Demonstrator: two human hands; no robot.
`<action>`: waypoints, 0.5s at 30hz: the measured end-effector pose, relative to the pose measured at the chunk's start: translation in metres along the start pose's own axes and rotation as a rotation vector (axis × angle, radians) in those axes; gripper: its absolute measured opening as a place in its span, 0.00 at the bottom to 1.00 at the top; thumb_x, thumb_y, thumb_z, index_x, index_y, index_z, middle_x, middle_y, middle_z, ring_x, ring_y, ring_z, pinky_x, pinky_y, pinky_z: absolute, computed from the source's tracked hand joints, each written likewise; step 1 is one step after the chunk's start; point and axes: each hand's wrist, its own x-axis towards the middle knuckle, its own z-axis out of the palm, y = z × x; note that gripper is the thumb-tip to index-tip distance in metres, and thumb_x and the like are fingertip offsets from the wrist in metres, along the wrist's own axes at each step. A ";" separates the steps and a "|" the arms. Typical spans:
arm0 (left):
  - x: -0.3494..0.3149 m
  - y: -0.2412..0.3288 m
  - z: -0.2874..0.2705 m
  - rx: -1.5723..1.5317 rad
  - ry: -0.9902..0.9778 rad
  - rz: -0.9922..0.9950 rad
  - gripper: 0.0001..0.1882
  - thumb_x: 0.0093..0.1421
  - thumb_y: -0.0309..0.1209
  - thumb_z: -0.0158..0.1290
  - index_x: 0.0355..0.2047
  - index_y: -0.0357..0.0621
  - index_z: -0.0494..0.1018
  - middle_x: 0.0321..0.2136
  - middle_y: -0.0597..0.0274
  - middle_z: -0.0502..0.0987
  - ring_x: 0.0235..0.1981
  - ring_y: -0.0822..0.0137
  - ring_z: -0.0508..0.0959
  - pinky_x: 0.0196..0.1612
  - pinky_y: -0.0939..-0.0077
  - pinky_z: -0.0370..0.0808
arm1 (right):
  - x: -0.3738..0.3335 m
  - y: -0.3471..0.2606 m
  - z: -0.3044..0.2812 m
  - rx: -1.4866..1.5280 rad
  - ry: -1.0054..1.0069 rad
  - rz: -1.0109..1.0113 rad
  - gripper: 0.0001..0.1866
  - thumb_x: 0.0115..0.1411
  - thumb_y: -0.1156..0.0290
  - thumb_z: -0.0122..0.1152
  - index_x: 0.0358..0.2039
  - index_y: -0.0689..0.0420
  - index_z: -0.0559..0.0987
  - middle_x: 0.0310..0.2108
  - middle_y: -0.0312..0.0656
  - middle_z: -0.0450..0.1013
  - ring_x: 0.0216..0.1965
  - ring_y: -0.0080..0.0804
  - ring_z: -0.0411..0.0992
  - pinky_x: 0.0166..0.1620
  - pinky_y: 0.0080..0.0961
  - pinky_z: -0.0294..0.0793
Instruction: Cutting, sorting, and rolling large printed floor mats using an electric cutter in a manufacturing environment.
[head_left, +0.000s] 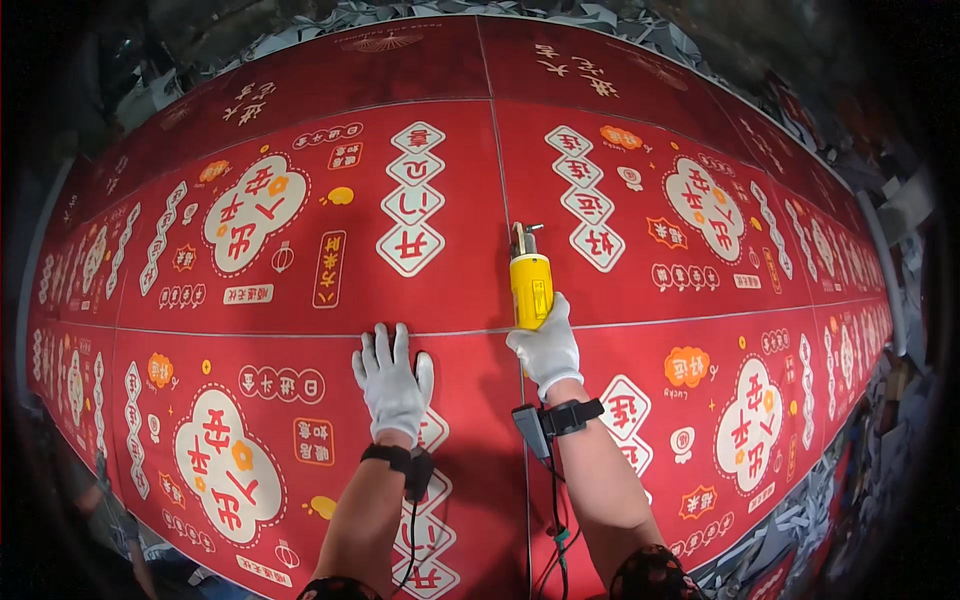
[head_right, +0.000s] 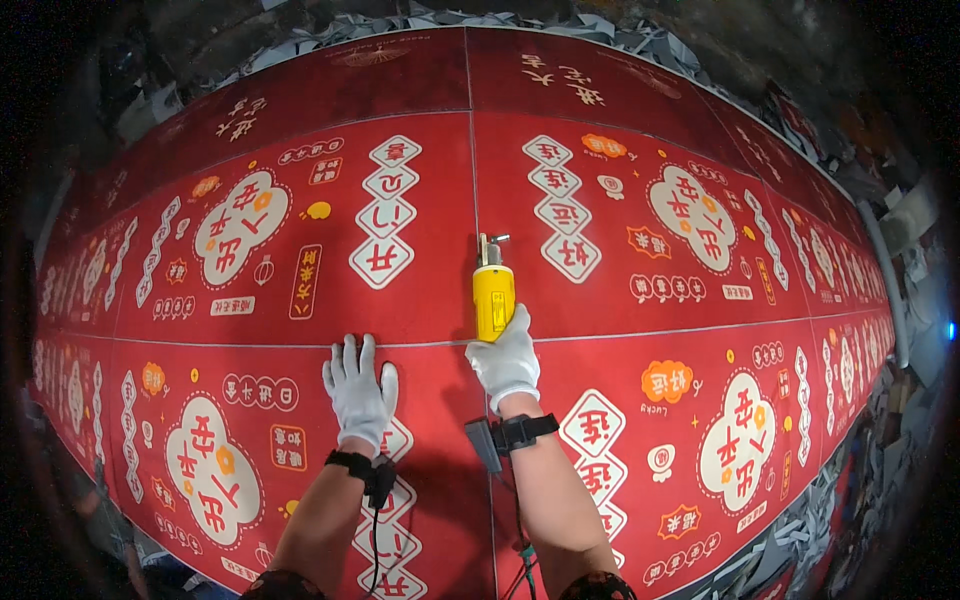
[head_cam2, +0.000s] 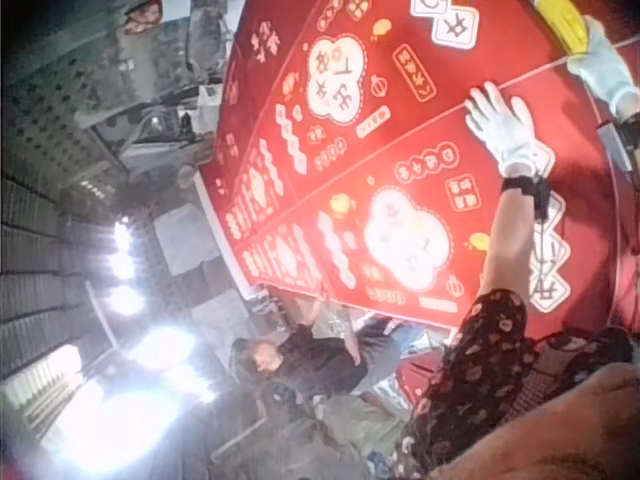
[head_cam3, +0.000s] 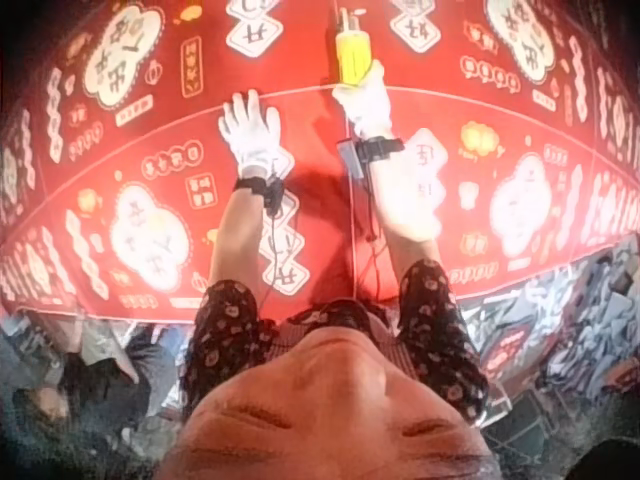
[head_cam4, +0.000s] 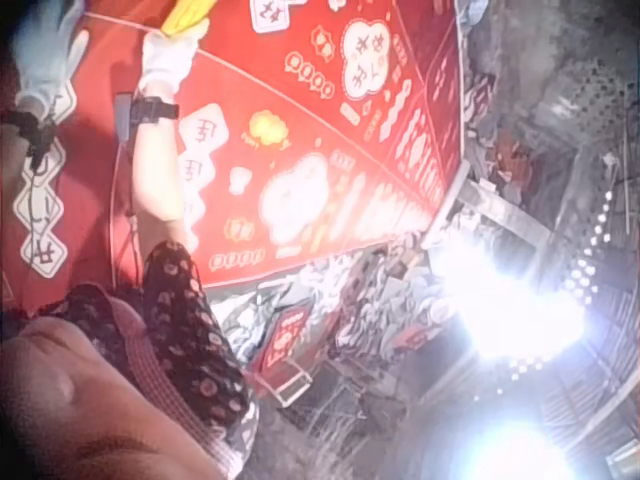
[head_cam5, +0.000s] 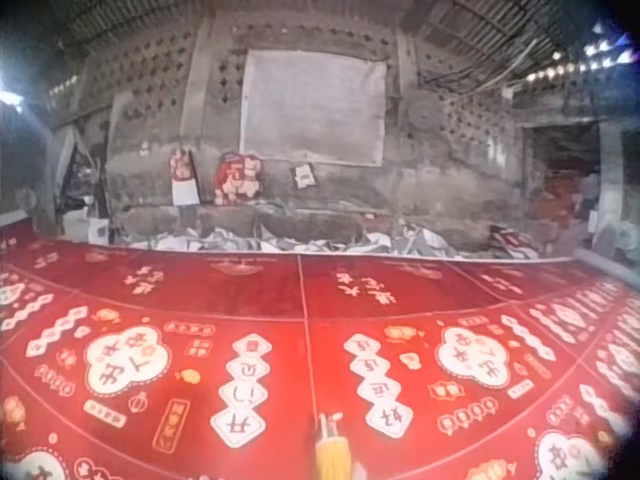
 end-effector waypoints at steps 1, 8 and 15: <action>0.000 -0.001 0.001 0.007 0.002 -0.004 0.30 0.61 0.46 0.47 0.61 0.46 0.63 0.62 0.45 0.62 0.64 0.43 0.58 0.67 0.45 0.50 | 0.009 -0.006 0.003 0.003 -0.007 -0.003 0.43 0.46 0.69 0.62 0.63 0.56 0.54 0.43 0.54 0.75 0.45 0.52 0.75 0.48 0.38 0.74; 0.002 -0.002 -0.008 0.022 -0.028 -0.036 0.31 0.59 0.45 0.49 0.61 0.46 0.63 0.62 0.45 0.61 0.65 0.43 0.57 0.67 0.46 0.49 | 0.089 -0.034 0.029 0.175 0.053 -0.108 0.41 0.43 0.72 0.64 0.60 0.59 0.58 0.38 0.48 0.74 0.40 0.44 0.76 0.43 0.31 0.74; -0.005 -0.003 0.001 -0.104 0.079 -0.038 0.33 0.57 0.46 0.51 0.58 0.37 0.64 0.60 0.45 0.64 0.65 0.46 0.58 0.67 0.48 0.49 | 0.055 -0.013 -0.025 0.989 -0.108 -0.349 0.35 0.45 0.85 0.64 0.55 0.59 0.63 0.36 0.39 0.70 0.31 0.27 0.72 0.32 0.21 0.75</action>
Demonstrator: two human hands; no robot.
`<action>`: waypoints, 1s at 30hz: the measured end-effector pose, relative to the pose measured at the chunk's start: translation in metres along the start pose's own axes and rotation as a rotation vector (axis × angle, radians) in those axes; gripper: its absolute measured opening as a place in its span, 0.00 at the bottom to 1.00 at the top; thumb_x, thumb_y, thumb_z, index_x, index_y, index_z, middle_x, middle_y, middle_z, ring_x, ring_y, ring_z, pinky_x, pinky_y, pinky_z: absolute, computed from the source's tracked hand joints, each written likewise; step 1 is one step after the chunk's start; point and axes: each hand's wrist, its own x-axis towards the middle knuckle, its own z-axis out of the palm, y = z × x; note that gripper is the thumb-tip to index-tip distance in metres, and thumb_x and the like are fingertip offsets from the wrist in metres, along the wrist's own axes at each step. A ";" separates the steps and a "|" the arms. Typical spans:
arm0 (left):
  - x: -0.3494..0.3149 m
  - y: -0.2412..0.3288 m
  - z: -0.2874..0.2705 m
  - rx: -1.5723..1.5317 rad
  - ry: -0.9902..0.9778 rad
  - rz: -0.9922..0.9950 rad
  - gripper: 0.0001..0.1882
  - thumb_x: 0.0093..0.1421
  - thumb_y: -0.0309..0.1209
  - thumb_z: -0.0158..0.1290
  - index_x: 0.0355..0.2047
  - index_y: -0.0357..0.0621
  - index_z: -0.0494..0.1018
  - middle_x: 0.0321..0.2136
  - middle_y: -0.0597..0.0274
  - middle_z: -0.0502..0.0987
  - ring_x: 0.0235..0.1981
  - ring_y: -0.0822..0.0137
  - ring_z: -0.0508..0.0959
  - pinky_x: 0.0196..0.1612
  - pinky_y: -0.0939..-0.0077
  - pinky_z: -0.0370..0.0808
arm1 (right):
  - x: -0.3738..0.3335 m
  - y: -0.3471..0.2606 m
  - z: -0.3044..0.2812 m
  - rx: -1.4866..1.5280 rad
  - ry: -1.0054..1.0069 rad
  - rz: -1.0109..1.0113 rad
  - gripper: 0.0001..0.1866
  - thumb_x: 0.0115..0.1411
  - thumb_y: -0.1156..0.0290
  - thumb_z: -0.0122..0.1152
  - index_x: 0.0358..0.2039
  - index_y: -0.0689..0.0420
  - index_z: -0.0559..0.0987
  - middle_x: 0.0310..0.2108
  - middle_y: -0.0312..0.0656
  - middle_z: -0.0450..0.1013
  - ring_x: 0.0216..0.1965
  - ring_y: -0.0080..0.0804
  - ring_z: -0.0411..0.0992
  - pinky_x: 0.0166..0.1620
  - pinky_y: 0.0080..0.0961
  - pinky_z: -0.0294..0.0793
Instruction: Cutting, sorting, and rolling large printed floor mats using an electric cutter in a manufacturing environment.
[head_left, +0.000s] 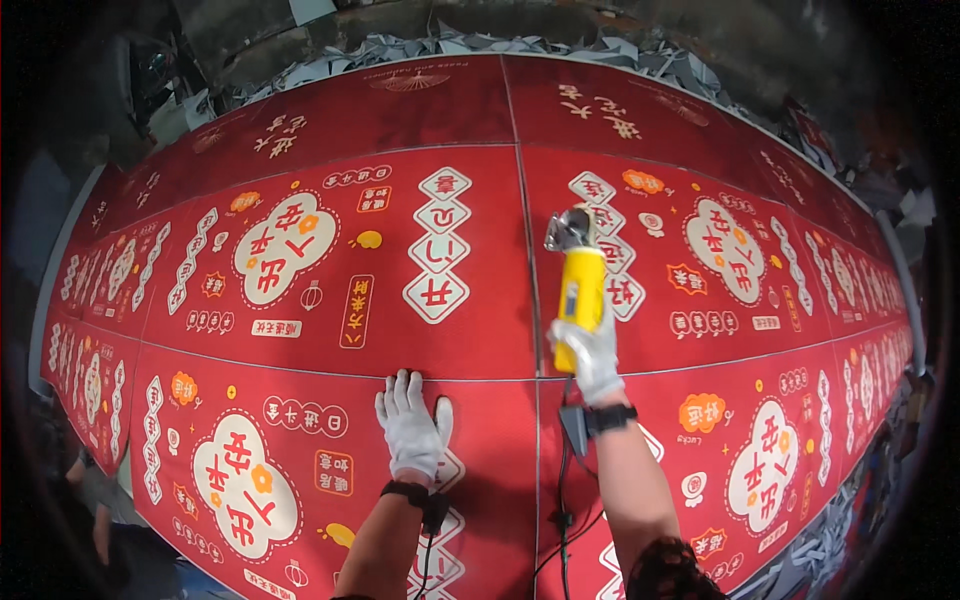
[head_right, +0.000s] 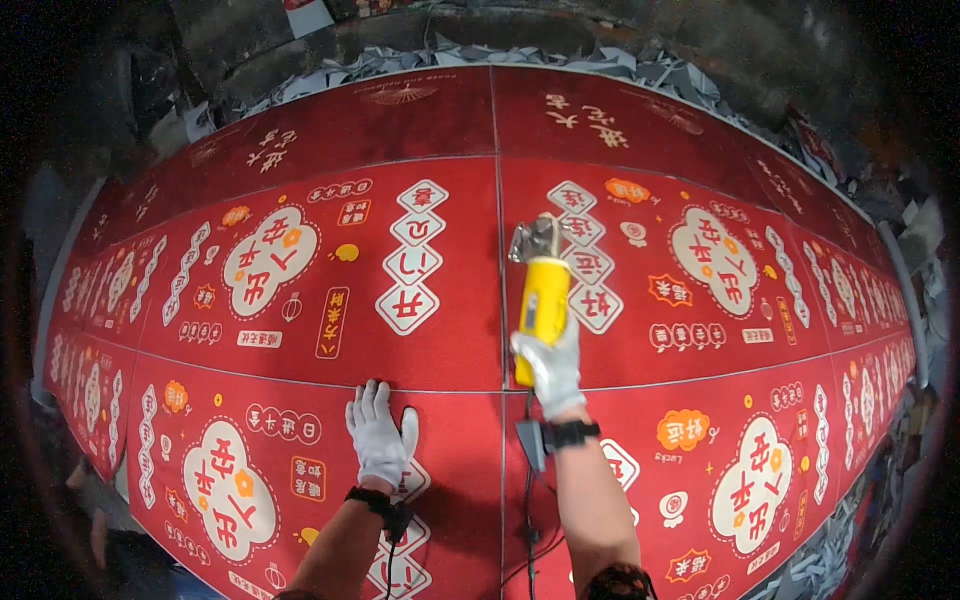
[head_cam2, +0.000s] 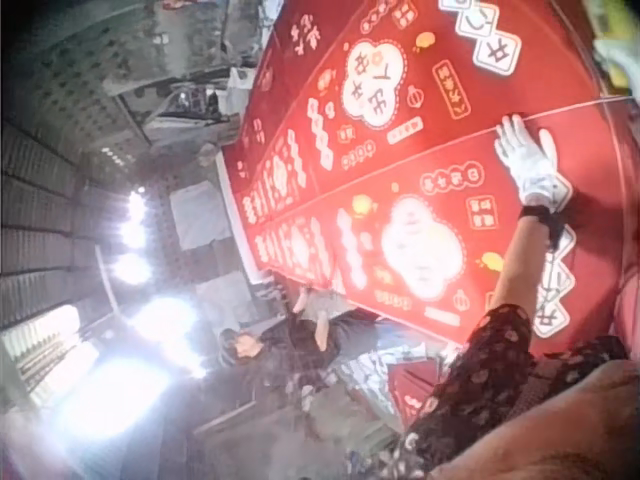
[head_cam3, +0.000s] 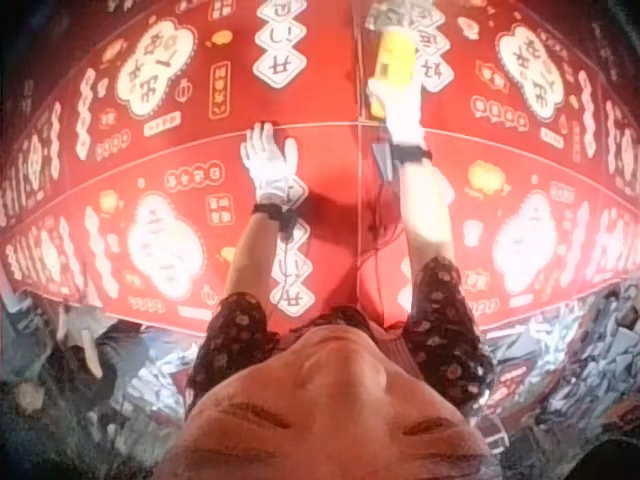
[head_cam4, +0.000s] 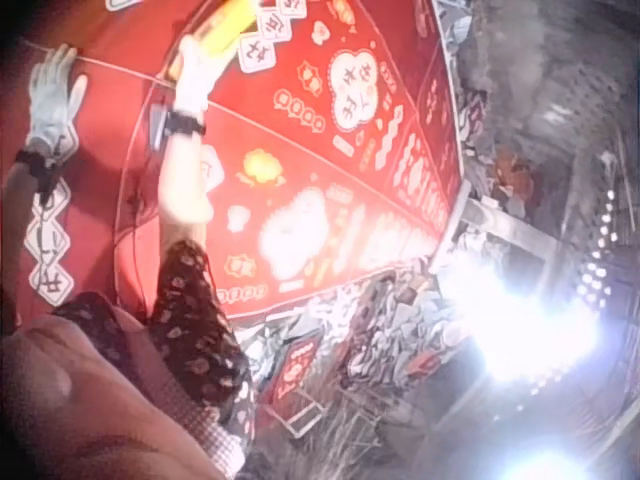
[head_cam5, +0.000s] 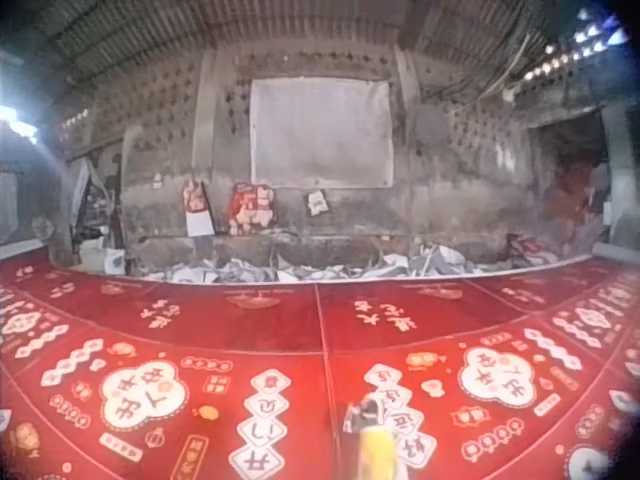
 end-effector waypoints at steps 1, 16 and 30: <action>0.001 0.001 -0.001 -0.020 0.014 0.015 0.33 0.57 0.46 0.51 0.58 0.37 0.64 0.60 0.45 0.64 0.65 0.46 0.58 0.67 0.48 0.49 | -0.029 -0.023 -0.018 0.071 -0.070 0.055 0.36 0.46 0.80 0.66 0.56 0.59 0.62 0.36 0.40 0.71 0.31 0.29 0.74 0.33 0.24 0.77; -0.110 0.161 -0.060 -0.852 -0.945 0.372 0.23 0.62 0.43 0.51 0.52 0.42 0.66 0.39 0.66 0.67 0.41 0.71 0.68 0.47 0.75 0.68 | -0.563 -0.265 -0.277 0.423 0.602 -0.280 0.36 0.50 0.65 0.65 0.57 0.64 0.64 0.44 0.53 0.73 0.41 0.41 0.77 0.43 0.32 0.81; -0.600 0.543 -0.028 -0.287 -1.136 1.234 0.16 0.61 0.36 0.48 0.49 0.56 0.76 0.41 0.57 0.81 0.44 0.58 0.80 0.50 0.66 0.75 | -0.837 -0.340 -0.573 0.555 0.902 -0.808 0.33 0.55 0.57 0.59 0.53 0.70 0.68 0.41 0.49 0.73 0.36 0.33 0.75 0.41 0.25 0.77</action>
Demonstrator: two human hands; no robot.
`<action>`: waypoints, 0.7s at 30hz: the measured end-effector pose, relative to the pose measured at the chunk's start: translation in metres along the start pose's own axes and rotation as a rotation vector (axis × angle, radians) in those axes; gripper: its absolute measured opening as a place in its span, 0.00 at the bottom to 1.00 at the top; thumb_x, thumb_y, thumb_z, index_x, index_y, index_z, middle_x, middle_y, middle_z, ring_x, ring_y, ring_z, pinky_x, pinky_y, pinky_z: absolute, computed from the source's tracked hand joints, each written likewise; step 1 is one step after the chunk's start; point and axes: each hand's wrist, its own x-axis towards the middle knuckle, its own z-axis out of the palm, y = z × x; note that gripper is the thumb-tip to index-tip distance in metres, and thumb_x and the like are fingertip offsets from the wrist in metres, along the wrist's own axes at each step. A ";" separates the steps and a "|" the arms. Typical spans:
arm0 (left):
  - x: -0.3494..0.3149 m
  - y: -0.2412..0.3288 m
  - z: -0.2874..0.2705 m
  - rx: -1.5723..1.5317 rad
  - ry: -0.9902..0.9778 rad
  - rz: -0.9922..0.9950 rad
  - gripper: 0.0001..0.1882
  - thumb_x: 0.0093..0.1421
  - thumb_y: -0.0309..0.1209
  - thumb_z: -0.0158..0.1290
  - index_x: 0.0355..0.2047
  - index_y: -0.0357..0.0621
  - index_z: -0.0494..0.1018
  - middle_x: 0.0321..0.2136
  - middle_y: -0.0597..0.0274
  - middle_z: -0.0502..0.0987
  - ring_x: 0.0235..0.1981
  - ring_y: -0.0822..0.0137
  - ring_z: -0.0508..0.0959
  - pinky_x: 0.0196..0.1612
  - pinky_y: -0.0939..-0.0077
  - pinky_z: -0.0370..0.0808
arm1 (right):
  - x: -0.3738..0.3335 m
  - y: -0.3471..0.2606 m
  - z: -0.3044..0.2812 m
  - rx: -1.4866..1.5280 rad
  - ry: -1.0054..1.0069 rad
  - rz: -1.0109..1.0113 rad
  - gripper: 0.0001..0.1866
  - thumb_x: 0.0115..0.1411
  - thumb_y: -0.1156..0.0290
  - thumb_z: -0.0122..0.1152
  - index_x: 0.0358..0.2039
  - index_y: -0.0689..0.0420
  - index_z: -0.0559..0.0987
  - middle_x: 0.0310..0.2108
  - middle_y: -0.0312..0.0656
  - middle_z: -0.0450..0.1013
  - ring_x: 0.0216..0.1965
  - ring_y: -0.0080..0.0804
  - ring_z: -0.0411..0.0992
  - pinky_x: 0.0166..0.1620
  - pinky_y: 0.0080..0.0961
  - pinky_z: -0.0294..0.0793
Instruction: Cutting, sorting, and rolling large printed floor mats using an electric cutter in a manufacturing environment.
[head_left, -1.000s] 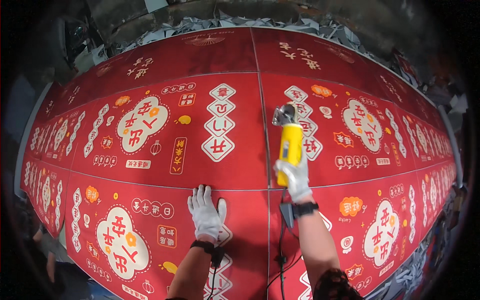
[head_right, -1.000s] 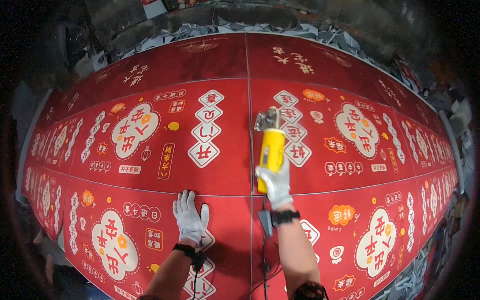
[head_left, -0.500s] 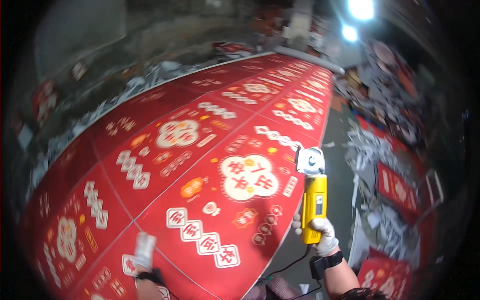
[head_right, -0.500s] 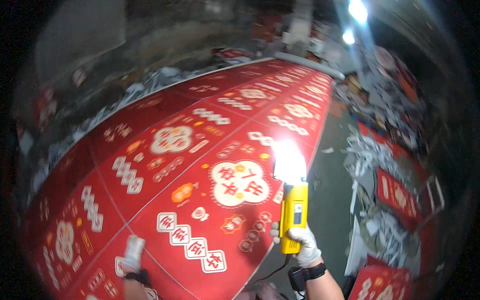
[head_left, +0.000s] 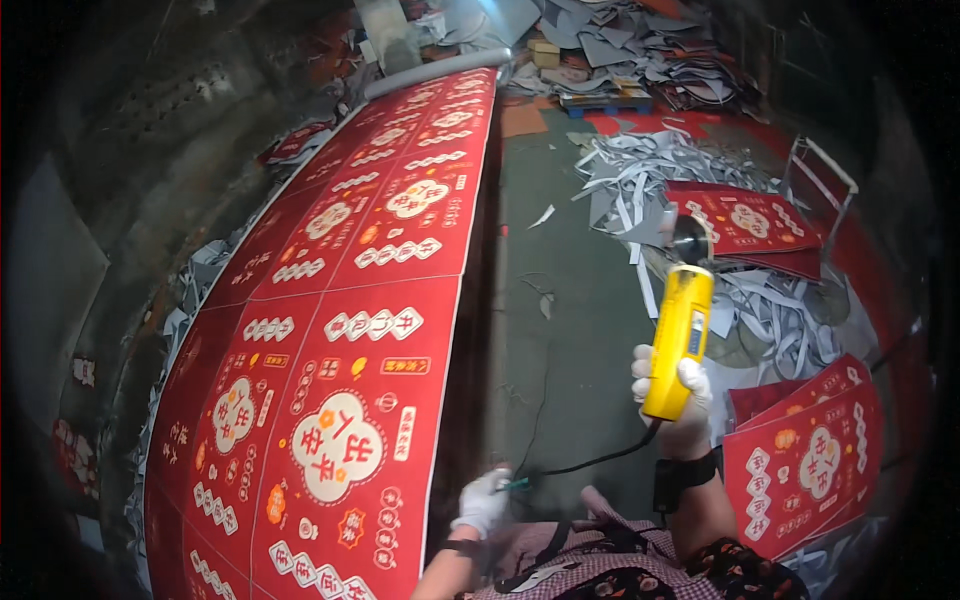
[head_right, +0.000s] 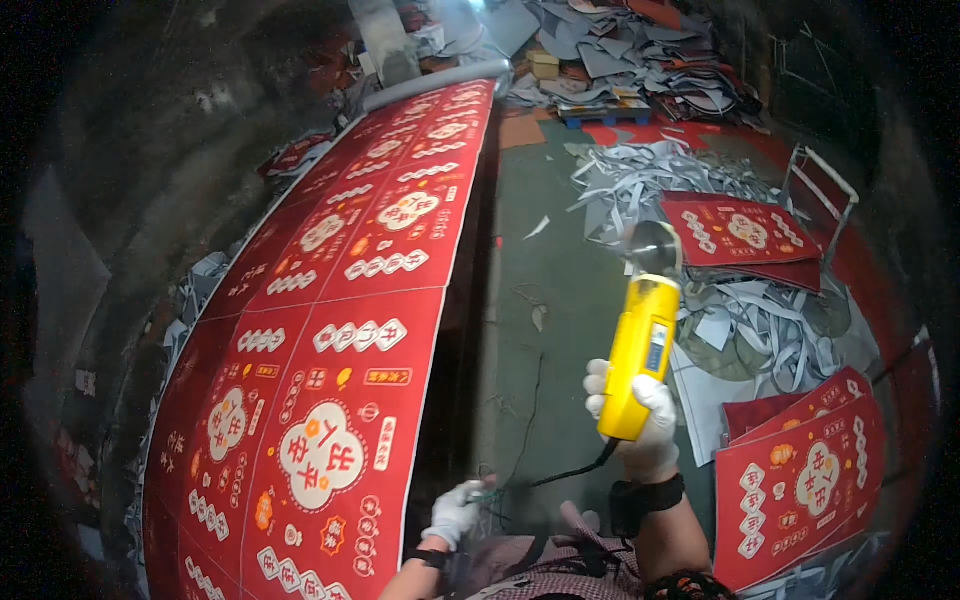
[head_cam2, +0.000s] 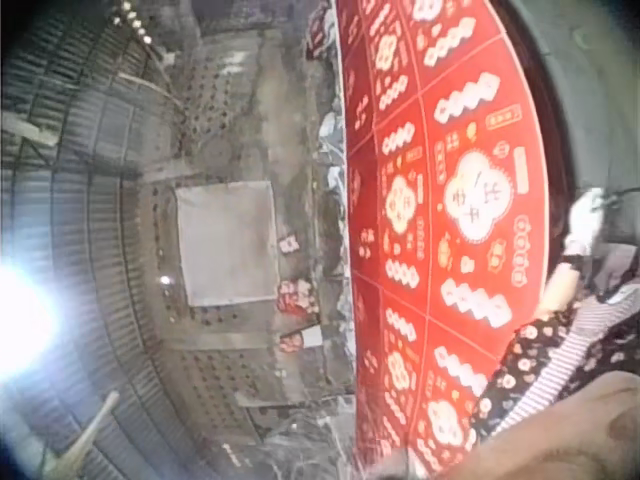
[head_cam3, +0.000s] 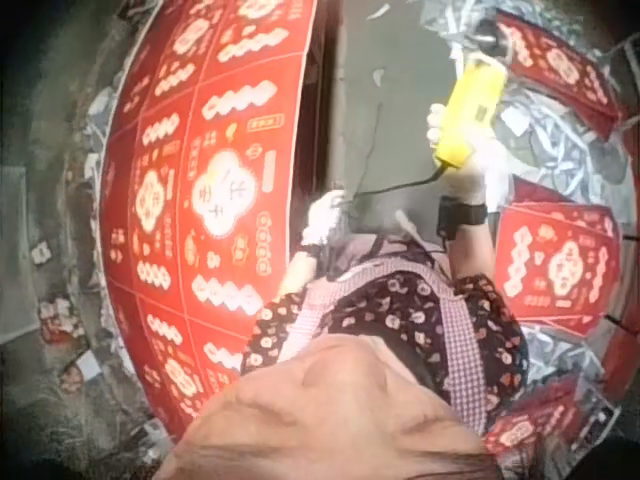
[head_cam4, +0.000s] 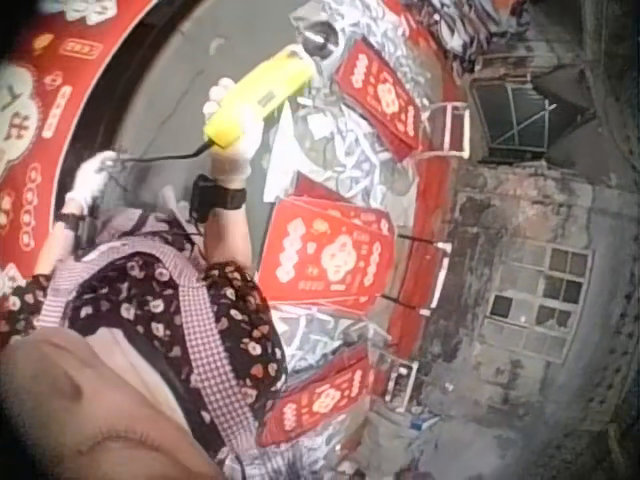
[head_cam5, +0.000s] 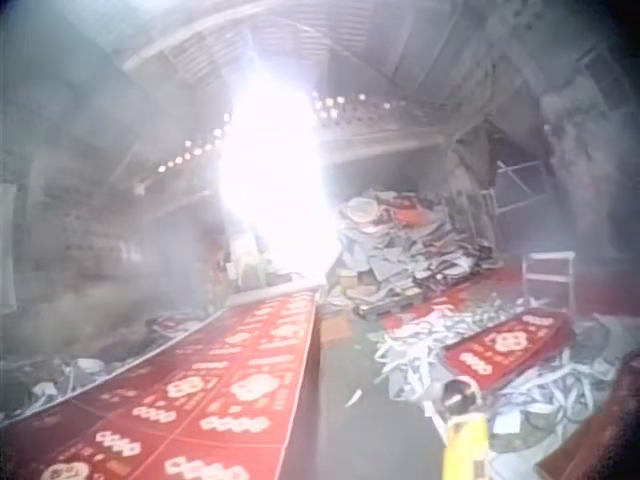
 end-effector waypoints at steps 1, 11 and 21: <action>0.012 0.021 -0.017 -0.072 0.027 -0.102 0.15 0.61 0.36 0.50 0.48 0.54 0.77 0.41 0.56 0.81 0.43 0.57 0.81 0.49 0.66 0.75 | 0.010 -0.017 -0.009 -0.043 0.102 -0.067 0.33 0.55 0.55 0.59 0.52 0.70 0.68 0.40 0.48 0.73 0.35 0.31 0.74 0.40 0.24 0.77; 0.191 -0.110 0.035 -0.187 0.236 -0.436 0.29 0.67 0.53 0.42 0.47 0.37 0.74 0.39 0.49 0.80 0.41 0.54 0.80 0.47 0.64 0.74 | 0.176 -0.051 -0.136 0.013 0.280 -0.146 0.33 0.57 0.59 0.62 0.56 0.65 0.64 0.43 0.47 0.71 0.39 0.33 0.74 0.40 0.25 0.79; 0.538 -0.014 -0.047 -0.751 -0.494 -0.246 0.27 0.61 0.23 0.54 0.61 0.38 0.62 0.54 0.56 0.72 0.55 0.63 0.73 0.57 0.71 0.70 | 0.454 -0.043 -0.179 -0.105 0.474 0.146 0.31 0.56 0.61 0.60 0.55 0.66 0.65 0.43 0.49 0.71 0.39 0.35 0.74 0.36 0.26 0.79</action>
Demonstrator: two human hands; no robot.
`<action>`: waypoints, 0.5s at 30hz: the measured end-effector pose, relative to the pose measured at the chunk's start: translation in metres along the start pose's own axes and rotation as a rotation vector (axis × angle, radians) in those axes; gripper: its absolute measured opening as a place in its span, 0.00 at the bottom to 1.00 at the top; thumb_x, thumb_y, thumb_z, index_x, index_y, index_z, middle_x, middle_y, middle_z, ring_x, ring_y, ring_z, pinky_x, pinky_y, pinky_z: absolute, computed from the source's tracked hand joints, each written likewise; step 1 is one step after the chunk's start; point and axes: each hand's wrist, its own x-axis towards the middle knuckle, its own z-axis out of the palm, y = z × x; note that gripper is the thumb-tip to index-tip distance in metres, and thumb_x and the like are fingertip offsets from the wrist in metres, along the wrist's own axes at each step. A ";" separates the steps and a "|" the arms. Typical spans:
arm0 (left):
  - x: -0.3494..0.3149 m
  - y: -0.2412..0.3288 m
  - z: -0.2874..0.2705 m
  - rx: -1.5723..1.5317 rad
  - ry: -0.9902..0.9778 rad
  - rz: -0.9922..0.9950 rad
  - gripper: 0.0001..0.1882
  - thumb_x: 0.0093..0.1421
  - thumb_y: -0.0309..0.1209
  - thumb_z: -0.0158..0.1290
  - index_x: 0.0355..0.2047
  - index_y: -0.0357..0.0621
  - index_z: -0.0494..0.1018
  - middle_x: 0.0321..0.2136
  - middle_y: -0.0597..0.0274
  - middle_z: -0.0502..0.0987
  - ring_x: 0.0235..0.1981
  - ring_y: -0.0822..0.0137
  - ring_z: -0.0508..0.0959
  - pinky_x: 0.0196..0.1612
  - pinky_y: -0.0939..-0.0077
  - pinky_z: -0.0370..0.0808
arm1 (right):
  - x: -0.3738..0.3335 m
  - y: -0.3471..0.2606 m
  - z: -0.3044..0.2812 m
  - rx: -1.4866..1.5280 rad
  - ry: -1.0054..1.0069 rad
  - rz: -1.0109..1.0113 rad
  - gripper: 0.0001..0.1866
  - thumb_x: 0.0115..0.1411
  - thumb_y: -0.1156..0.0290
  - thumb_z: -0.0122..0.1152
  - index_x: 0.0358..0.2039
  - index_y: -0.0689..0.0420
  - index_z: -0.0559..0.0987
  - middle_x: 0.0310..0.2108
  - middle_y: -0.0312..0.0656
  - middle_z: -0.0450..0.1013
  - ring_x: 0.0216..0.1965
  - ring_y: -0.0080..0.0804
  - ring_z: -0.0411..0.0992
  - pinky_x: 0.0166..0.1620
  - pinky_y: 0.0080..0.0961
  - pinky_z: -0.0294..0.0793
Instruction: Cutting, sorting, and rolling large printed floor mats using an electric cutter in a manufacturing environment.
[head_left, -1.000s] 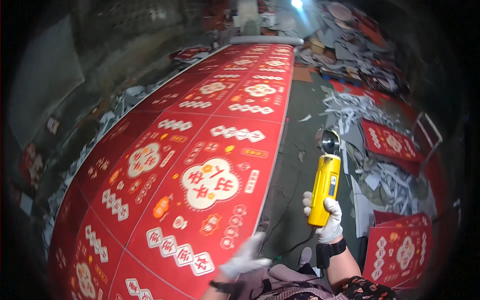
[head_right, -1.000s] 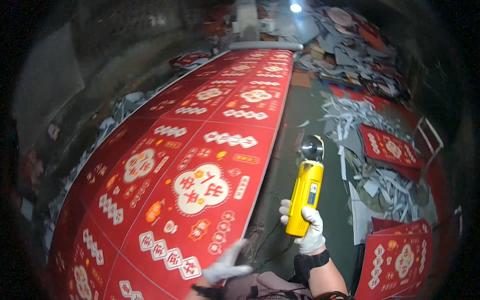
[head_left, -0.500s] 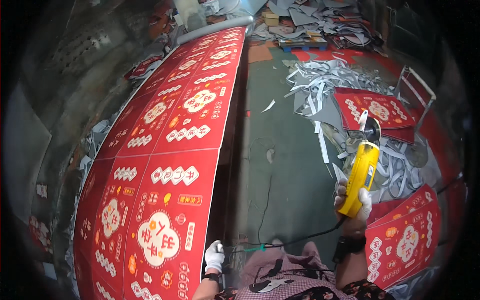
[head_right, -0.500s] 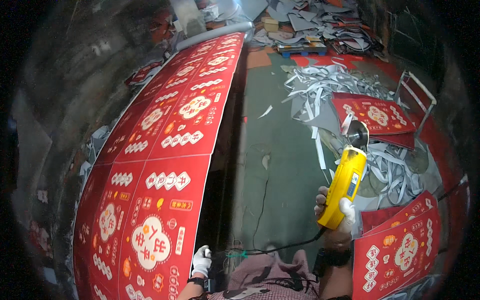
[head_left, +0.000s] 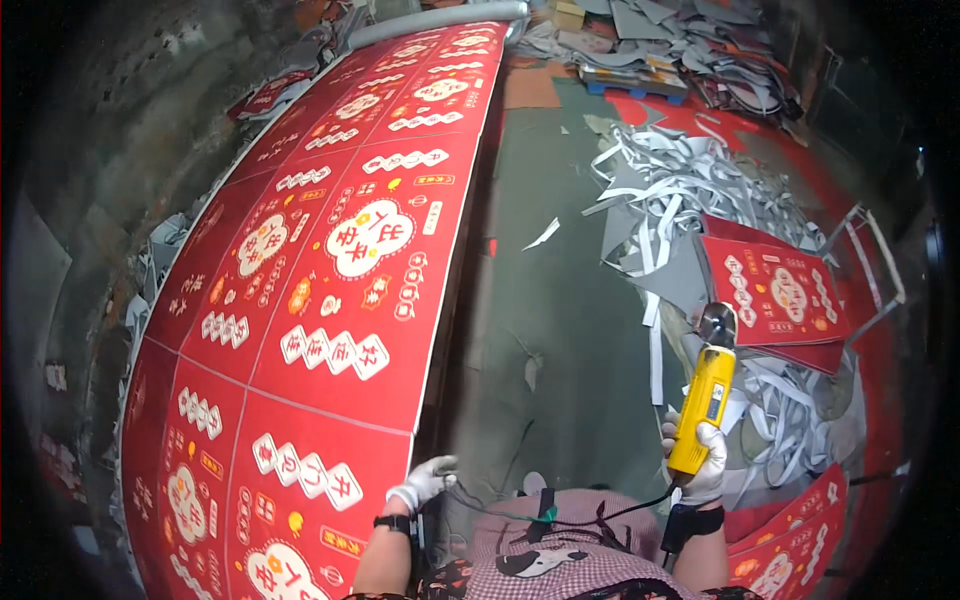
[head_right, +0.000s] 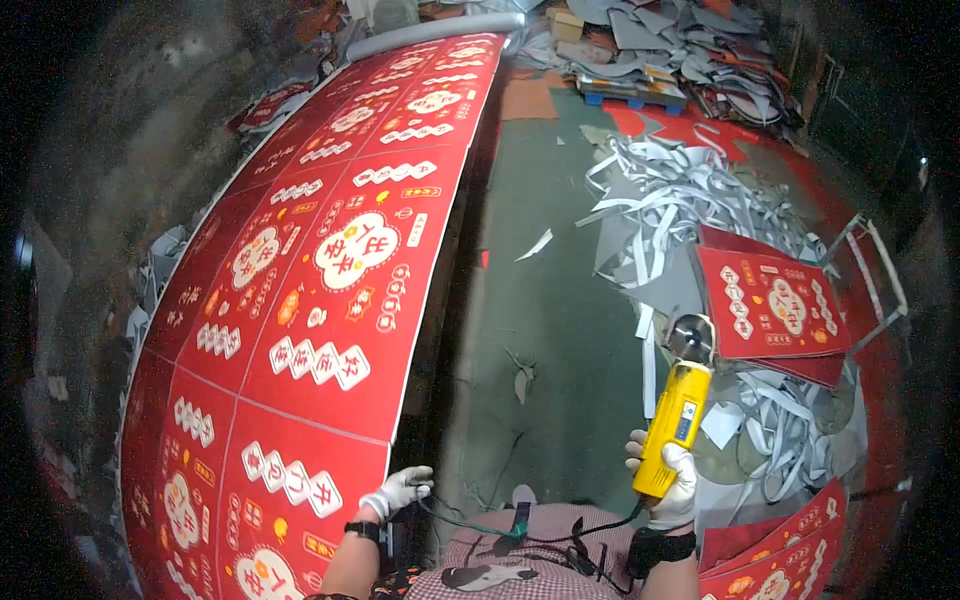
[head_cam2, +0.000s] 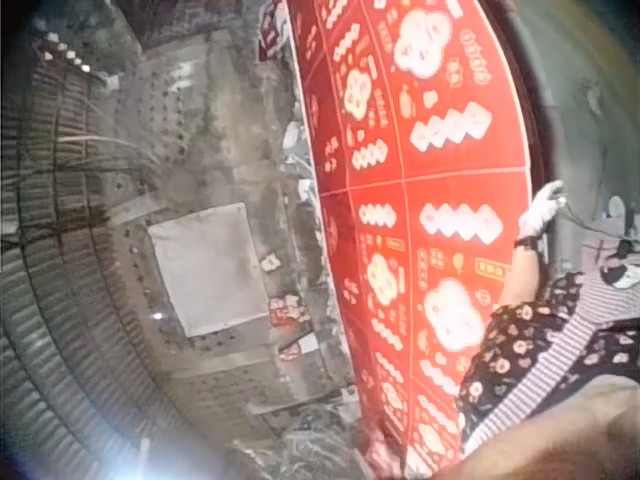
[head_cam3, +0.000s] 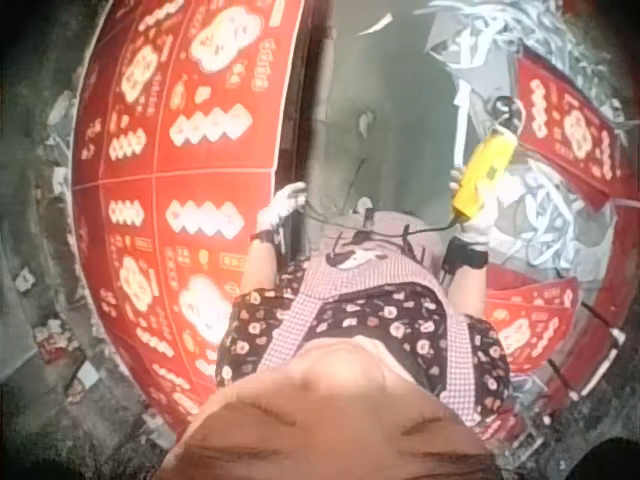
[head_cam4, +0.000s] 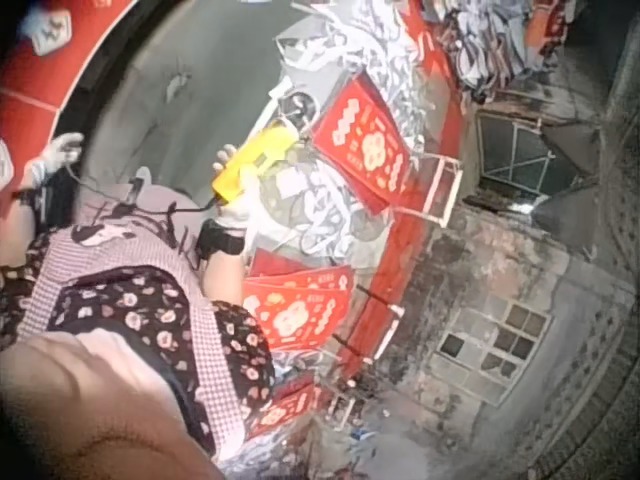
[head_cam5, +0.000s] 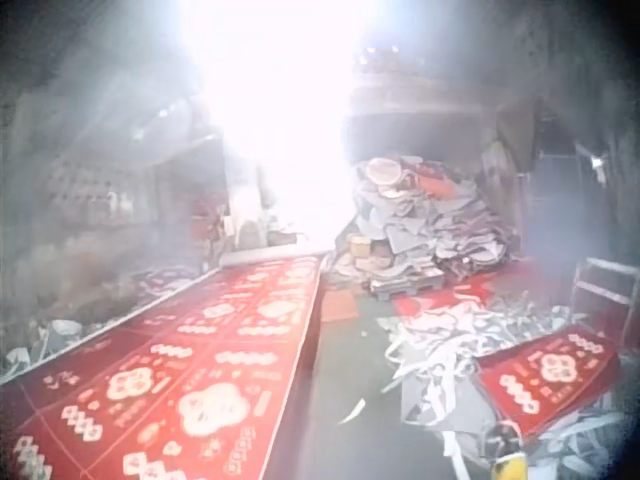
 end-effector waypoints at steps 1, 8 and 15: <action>0.021 0.032 -0.023 0.038 -0.101 -0.005 0.30 0.61 0.20 0.50 0.64 0.37 0.58 0.59 0.54 0.67 0.59 0.61 0.69 0.59 0.71 0.68 | 0.027 0.004 0.012 -0.034 0.044 -0.052 0.29 0.57 0.64 0.59 0.55 0.67 0.65 0.44 0.51 0.71 0.39 0.38 0.75 0.41 0.31 0.80; 0.223 0.206 -0.155 0.498 0.499 0.147 0.40 0.55 0.33 0.59 0.65 0.38 0.55 0.58 0.46 0.68 0.59 0.56 0.70 0.61 0.70 0.66 | 0.272 0.053 0.087 -0.274 -0.070 0.279 0.29 0.55 0.69 0.62 0.56 0.65 0.65 0.43 0.52 0.74 0.37 0.38 0.78 0.39 0.30 0.81; 0.479 0.344 -0.254 1.221 0.903 -0.205 0.58 0.46 0.67 0.55 0.68 0.46 0.49 0.68 0.45 0.48 0.70 0.46 0.42 0.70 0.51 0.37 | 0.590 0.238 0.113 -0.738 -0.301 0.739 0.28 0.50 0.69 0.67 0.48 0.65 0.65 0.32 0.44 0.72 0.32 0.31 0.76 0.34 0.26 0.77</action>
